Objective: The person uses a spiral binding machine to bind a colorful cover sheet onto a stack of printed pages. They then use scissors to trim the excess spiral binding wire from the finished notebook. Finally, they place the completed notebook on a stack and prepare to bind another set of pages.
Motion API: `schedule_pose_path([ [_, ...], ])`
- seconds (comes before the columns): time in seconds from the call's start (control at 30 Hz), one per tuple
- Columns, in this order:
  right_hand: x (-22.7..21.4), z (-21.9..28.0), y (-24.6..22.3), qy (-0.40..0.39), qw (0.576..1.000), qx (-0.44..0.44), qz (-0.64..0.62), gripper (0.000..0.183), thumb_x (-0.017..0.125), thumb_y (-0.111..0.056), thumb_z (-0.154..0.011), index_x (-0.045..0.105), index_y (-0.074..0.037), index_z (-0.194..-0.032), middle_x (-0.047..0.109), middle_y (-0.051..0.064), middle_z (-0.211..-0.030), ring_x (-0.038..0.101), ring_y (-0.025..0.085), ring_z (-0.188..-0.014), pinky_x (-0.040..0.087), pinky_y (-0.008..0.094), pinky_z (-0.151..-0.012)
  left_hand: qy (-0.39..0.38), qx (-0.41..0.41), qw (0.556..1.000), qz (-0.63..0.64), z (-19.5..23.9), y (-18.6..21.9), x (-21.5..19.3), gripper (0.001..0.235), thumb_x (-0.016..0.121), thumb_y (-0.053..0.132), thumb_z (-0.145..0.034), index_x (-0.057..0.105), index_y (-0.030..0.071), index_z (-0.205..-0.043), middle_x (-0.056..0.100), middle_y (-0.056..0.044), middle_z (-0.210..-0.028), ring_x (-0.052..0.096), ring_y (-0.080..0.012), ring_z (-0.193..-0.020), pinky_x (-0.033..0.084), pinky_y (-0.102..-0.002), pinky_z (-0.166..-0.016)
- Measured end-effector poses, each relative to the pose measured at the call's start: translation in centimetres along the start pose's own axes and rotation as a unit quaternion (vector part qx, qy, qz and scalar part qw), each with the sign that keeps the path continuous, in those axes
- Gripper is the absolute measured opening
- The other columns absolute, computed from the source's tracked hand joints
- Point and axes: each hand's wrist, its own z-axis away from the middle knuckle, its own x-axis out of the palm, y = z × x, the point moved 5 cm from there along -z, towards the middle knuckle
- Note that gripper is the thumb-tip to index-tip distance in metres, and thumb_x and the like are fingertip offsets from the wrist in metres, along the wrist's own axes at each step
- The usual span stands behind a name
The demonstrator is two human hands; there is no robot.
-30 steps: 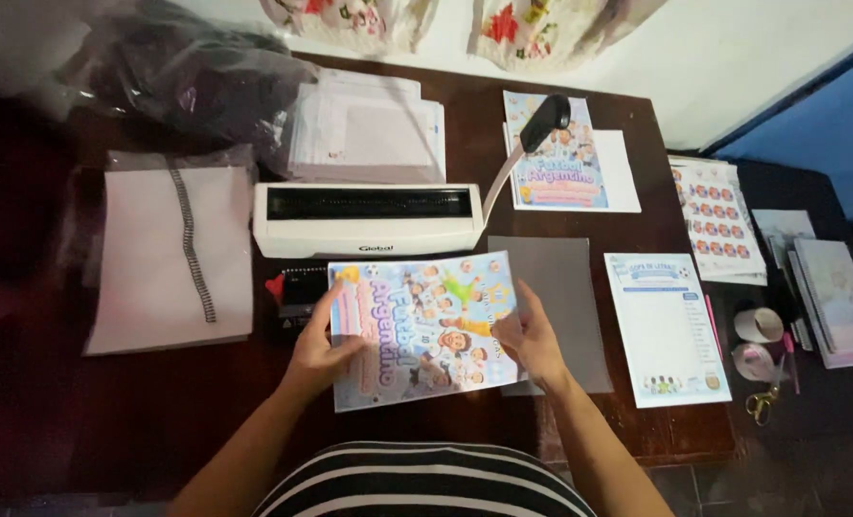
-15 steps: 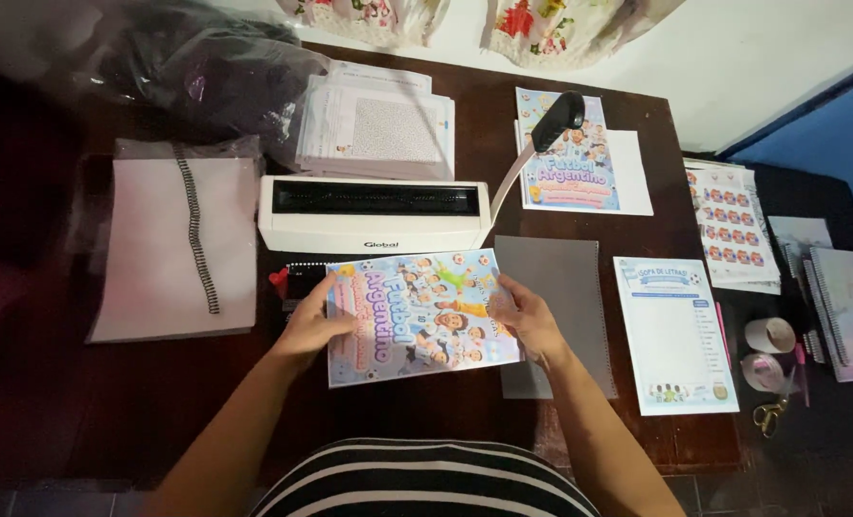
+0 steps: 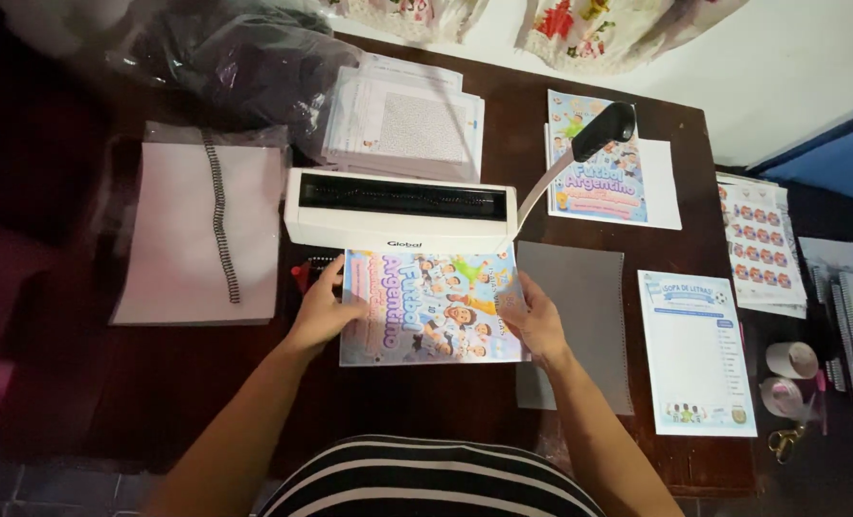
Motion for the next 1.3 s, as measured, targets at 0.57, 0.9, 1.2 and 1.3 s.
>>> schedule_pose_path([
  [0.57,0.8,-0.4,-0.4,0.107,0.974,0.001,0.202,0.071,0.070,0.003,-0.077,0.052,-0.004,-0.145,0.069,0.011,-0.111,0.067,0.015,-0.084,0.058,0.029,-0.070,0.091,-0.144,0.966,0.193,10.2,-6.6,0.4,0.031,0.072,0.007,-0.089,0.070,-0.001,-0.119,0.077,-0.012,-0.093,0.073,-0.0175,-0.074,0.061,-0.030,-0.067],
  [0.9,-0.5,-2.0,1.7,0.067,0.981,-0.016,0.179,0.071,0.071,0.003,-0.079,0.049,0.001,-0.147,0.068,0.015,-0.115,0.067,0.018,-0.089,0.057,0.030,-0.074,0.094,-0.138,0.975,0.149,10.6,-4.2,0.3,0.042,0.073,0.009,-0.085,0.072,0.007,-0.127,0.078,-0.010,-0.089,0.072,-0.0149,-0.072,0.060,-0.028,-0.064],
  [1.2,0.9,-1.6,0.9,0.130,0.939,-0.011,0.317,0.077,0.078,-0.005,-0.075,0.050,0.000,-0.146,0.070,0.020,-0.123,0.071,0.023,-0.101,0.057,0.036,-0.087,0.124,-0.129,0.973,0.142,9.4,-6.6,-0.6,0.037,0.075,0.011,-0.086,0.075,0.004,-0.122,0.079,-0.010,-0.088,0.073,-0.0143,-0.070,0.059,-0.028,-0.064],
  [1.3,0.8,-1.8,1.5,0.137,0.945,0.009,0.298,0.081,0.077,-0.005,-0.075,0.047,0.000,-0.149,0.069,0.020,-0.127,0.071,0.025,-0.104,0.058,0.037,-0.088,0.130,-0.140,0.971,0.144,9.9,-4.9,-1.1,0.036,0.075,0.010,-0.085,0.074,0.004,-0.120,0.079,-0.009,-0.091,0.073,-0.0144,-0.071,0.059,-0.028,-0.065],
])
